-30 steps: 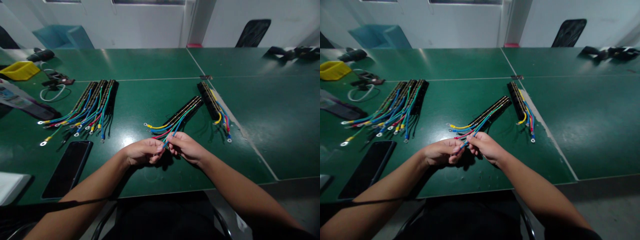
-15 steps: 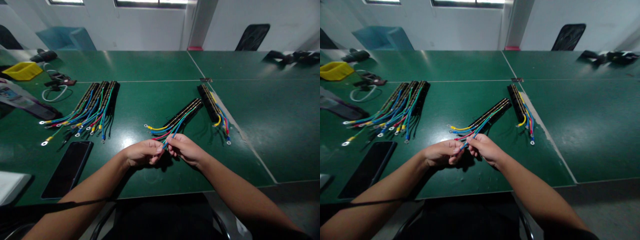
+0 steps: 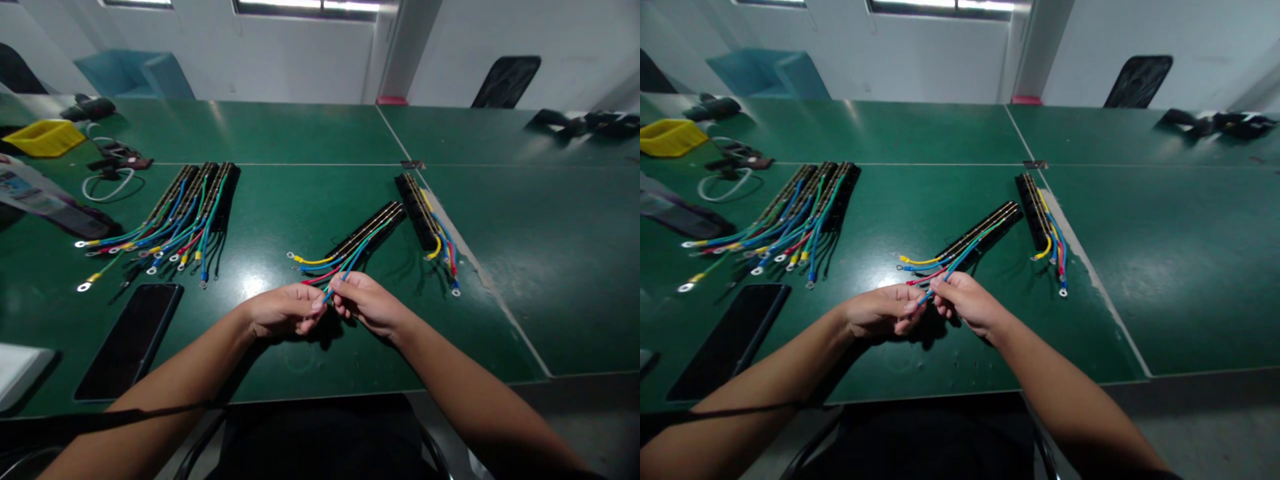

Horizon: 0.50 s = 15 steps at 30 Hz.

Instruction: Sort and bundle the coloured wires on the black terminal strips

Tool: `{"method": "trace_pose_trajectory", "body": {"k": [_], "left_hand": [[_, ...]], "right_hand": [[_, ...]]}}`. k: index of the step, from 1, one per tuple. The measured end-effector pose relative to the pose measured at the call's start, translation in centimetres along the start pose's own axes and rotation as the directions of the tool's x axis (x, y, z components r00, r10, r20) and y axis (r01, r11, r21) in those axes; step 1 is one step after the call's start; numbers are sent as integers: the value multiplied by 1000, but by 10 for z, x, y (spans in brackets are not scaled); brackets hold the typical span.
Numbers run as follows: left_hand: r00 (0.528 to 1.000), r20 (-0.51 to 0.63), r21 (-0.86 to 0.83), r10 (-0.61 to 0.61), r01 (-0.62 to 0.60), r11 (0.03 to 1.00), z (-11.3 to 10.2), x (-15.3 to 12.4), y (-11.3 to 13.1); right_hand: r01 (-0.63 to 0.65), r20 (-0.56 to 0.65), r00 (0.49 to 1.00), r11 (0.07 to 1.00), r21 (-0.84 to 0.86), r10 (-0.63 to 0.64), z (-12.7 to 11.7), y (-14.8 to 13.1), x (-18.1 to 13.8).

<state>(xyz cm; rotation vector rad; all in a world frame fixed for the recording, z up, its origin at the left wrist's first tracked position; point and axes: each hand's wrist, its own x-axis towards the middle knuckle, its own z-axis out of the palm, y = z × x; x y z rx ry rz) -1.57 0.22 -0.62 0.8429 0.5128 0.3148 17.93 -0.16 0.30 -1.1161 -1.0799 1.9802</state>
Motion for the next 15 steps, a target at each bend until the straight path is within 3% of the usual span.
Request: {"method": "trace_pose_trajectory", "body": {"k": [15], "left_hand": [[1000, -13, -40, 14, -14, 999, 0, 0, -1]], "right_hand": [[-9, 11, 1000, 1000, 10, 9, 1, -2, -1]]}}
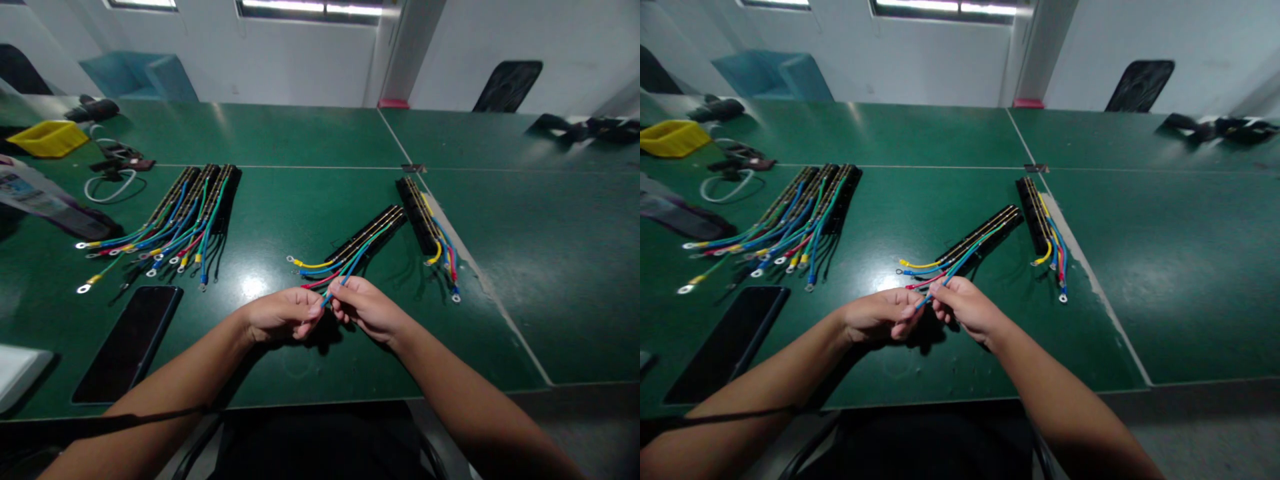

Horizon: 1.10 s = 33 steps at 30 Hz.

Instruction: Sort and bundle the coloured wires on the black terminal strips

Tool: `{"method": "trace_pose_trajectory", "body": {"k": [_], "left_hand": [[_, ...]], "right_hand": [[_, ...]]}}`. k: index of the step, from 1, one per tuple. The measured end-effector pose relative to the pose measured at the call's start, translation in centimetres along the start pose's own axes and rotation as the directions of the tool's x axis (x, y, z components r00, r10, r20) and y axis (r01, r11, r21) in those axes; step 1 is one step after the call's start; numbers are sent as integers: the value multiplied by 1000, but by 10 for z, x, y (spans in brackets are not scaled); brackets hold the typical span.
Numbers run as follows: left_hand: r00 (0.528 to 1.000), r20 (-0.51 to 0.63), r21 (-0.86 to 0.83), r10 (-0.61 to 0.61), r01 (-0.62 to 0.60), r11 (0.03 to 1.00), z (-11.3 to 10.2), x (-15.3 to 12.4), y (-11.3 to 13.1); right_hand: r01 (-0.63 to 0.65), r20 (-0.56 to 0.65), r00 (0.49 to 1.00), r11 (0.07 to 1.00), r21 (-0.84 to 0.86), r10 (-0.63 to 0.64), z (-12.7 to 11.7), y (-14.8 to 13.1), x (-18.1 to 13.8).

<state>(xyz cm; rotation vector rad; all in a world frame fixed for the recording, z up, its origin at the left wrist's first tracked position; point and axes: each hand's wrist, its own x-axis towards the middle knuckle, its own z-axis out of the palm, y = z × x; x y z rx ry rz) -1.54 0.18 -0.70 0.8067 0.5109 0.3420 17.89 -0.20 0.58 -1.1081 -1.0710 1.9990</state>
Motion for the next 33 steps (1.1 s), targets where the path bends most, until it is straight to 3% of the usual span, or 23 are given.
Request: {"method": "trace_pose_trajectory", "body": {"k": [33], "left_hand": [[998, -29, 107, -59, 61, 992, 5, 0, 6]], "right_hand": [[-31, 14, 999, 999, 22, 31, -4, 3, 0]]}}
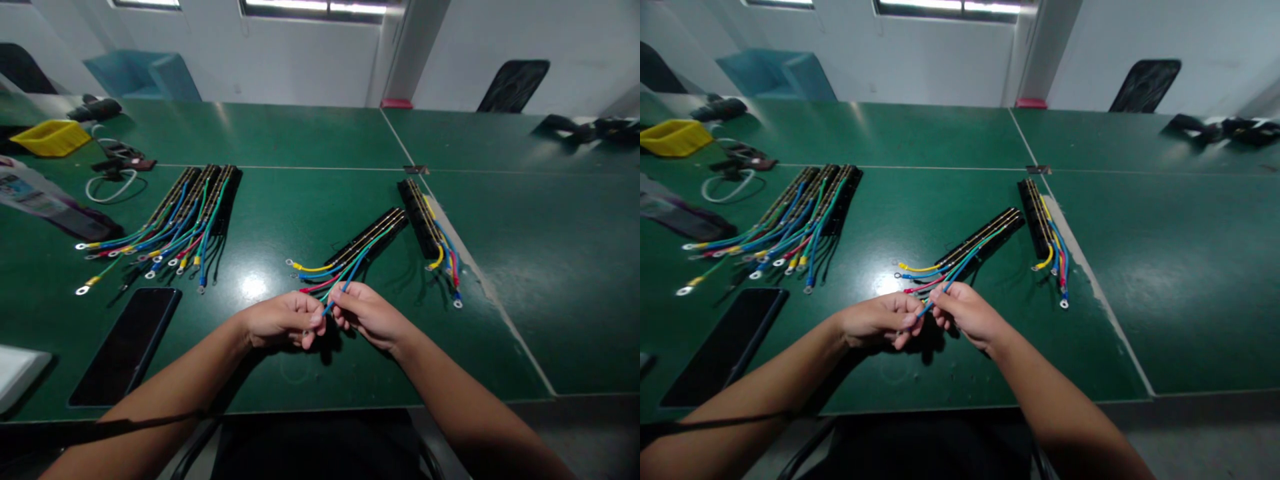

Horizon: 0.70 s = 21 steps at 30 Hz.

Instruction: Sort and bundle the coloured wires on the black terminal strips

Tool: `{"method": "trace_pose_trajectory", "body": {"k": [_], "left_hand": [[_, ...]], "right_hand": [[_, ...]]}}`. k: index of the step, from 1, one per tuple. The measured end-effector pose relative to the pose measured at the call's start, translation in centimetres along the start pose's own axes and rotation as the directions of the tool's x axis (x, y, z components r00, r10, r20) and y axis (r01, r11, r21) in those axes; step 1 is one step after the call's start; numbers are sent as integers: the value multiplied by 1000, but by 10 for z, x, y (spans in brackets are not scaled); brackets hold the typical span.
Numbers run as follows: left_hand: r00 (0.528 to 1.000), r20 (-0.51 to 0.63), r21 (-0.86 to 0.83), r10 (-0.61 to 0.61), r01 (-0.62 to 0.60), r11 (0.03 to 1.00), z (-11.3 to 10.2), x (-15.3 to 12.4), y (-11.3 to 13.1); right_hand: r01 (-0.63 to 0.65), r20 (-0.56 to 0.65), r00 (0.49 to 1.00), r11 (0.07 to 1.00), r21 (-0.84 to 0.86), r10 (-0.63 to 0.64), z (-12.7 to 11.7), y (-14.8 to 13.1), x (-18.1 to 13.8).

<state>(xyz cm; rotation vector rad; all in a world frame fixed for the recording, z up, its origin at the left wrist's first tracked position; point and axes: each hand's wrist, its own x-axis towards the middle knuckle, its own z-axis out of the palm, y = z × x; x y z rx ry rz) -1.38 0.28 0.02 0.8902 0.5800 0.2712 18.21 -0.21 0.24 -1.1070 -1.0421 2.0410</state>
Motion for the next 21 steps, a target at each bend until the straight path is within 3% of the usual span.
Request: {"method": "trace_pose_trajectory", "body": {"k": [12, 21], "left_hand": [[999, -34, -25, 9, -10, 1000, -2, 1, -2], [1000, 30, -18, -11, 11, 1000, 0, 2, 0]], "right_hand": [[13, -4, 1000, 1000, -2, -13, -1, 2, -1], [13, -22, 1000, 1000, -19, -14, 0, 3, -1]]}}
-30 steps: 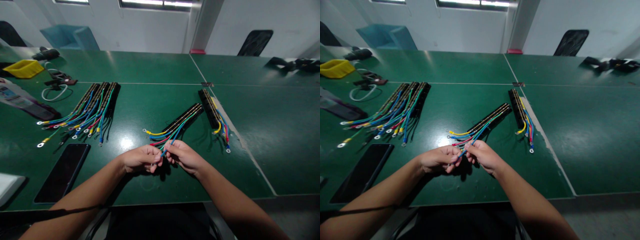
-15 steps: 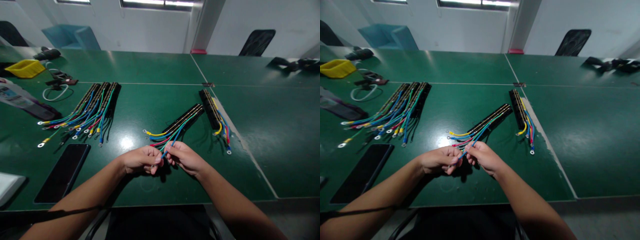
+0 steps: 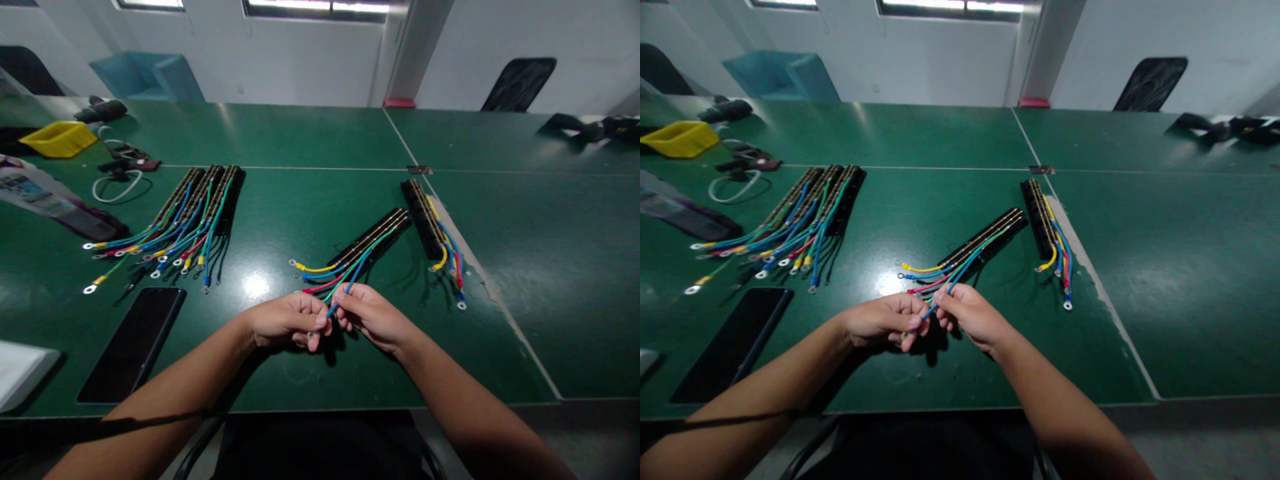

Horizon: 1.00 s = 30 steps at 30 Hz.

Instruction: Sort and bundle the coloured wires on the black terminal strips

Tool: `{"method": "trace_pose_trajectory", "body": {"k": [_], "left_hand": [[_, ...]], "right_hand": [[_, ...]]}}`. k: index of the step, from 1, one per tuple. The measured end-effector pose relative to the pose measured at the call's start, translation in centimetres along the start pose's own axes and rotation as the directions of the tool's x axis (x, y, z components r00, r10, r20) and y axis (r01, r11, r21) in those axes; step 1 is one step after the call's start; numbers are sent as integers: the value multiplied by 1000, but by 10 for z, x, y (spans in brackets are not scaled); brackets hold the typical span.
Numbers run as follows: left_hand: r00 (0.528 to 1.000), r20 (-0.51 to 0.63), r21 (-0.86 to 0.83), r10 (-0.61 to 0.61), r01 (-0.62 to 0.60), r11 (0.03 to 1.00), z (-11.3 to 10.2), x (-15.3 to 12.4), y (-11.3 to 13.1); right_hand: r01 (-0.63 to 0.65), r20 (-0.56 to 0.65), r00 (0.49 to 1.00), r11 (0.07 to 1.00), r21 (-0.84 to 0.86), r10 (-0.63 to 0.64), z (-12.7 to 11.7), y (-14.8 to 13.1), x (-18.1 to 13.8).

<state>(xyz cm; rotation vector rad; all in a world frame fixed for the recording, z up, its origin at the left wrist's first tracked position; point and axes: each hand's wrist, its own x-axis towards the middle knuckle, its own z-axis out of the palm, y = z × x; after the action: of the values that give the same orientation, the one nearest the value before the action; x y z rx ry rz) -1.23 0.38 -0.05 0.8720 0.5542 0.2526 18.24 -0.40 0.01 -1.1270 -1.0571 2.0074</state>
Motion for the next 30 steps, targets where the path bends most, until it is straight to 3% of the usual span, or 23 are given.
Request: {"method": "trace_pose_trajectory", "body": {"k": [20, 30], "left_hand": [[998, -69, 41, -13, 16, 999, 1, -1, 0], [999, -48, 79, -1, 4, 997, 3, 0, 1]], "right_hand": [[21, -13, 1000, 1000, -21, -21, -1, 4, 1], [26, -11, 1000, 999, -23, -26, 0, 3, 1]]}}
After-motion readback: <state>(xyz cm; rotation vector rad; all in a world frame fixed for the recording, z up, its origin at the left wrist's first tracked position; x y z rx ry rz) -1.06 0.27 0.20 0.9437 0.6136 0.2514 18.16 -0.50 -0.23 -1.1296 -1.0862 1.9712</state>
